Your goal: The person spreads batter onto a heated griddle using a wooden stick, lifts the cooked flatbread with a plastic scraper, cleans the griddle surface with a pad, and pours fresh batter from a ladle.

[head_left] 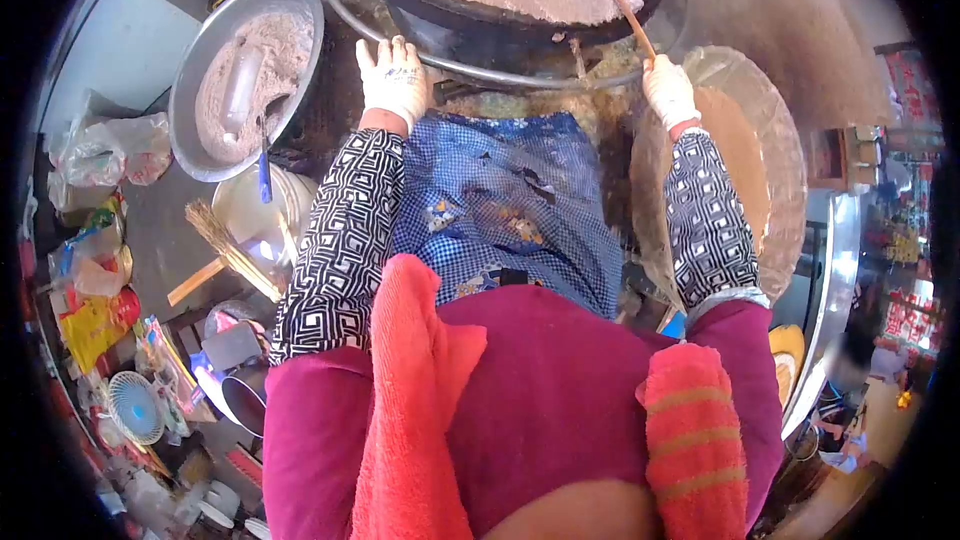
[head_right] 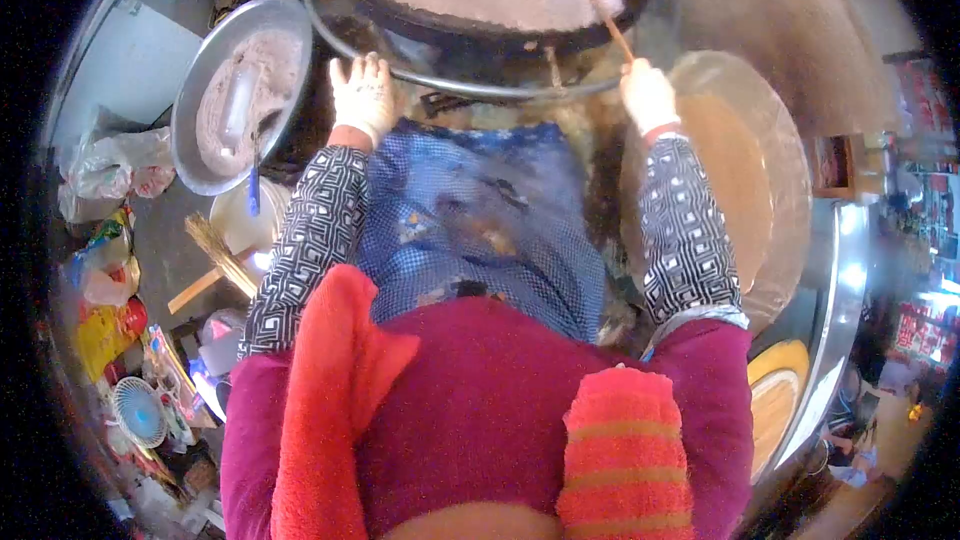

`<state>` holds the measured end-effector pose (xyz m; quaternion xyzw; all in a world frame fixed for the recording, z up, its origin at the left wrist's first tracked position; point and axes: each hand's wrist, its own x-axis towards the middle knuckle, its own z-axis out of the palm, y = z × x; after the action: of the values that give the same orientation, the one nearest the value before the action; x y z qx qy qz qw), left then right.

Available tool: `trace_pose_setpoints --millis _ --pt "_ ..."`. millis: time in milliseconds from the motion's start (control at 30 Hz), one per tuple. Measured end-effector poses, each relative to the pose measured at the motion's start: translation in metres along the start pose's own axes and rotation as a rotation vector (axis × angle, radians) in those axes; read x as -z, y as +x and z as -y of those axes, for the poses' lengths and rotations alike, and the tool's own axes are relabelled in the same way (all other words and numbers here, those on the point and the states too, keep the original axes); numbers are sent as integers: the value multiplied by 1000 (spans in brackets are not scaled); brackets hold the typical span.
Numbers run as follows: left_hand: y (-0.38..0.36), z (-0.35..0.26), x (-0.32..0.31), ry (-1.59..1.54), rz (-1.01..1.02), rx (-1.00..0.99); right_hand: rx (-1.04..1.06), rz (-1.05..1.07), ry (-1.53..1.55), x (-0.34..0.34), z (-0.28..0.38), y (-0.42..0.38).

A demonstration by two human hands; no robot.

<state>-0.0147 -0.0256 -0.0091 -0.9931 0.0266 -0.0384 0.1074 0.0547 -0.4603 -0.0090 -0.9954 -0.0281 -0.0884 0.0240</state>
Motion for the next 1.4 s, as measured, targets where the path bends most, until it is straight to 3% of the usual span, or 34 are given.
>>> trace_pose_setpoints --millis 100,233,267,367,433,533,567,667,767,867,967,1400 --pt "2 3 8 -2 37 47 45 49 -47 -2 13 -4" --pt "7 14 5 -26 48 76 -89 31 -35 -14 -1 15" --pt "9 18 4 -20 43 73 -3 -18 17 -14 -1 17" --pt "15 22 12 -75 146 125 -4 13 29 11 31 -5" --pt "19 30 15 -73 143 140 76 48 -20 -7 23 -18" --pt "28 39 -7 -79 108 154 -82 -56 -2 -14 -2 -2" --pt "31 42 -10 -70 93 162 17 -68 -12 -12 -8 4" --pt "14 23 33 -128 189 128 31 -24 38 16 20 -7" --pt "-14 -25 27 -313 -73 -72 90 88 -31 -3 20 -35" --pt "-30 -55 12 -254 -156 -77 -95 8 10 -5 -8 -28" --pt "-27 -52 -8 -205 -246 -84 -8 -11 -5 4 -8 -16" --pt "-16 -25 -4 -160 -122 -48 -101 32 -19 -7 -19 -30"
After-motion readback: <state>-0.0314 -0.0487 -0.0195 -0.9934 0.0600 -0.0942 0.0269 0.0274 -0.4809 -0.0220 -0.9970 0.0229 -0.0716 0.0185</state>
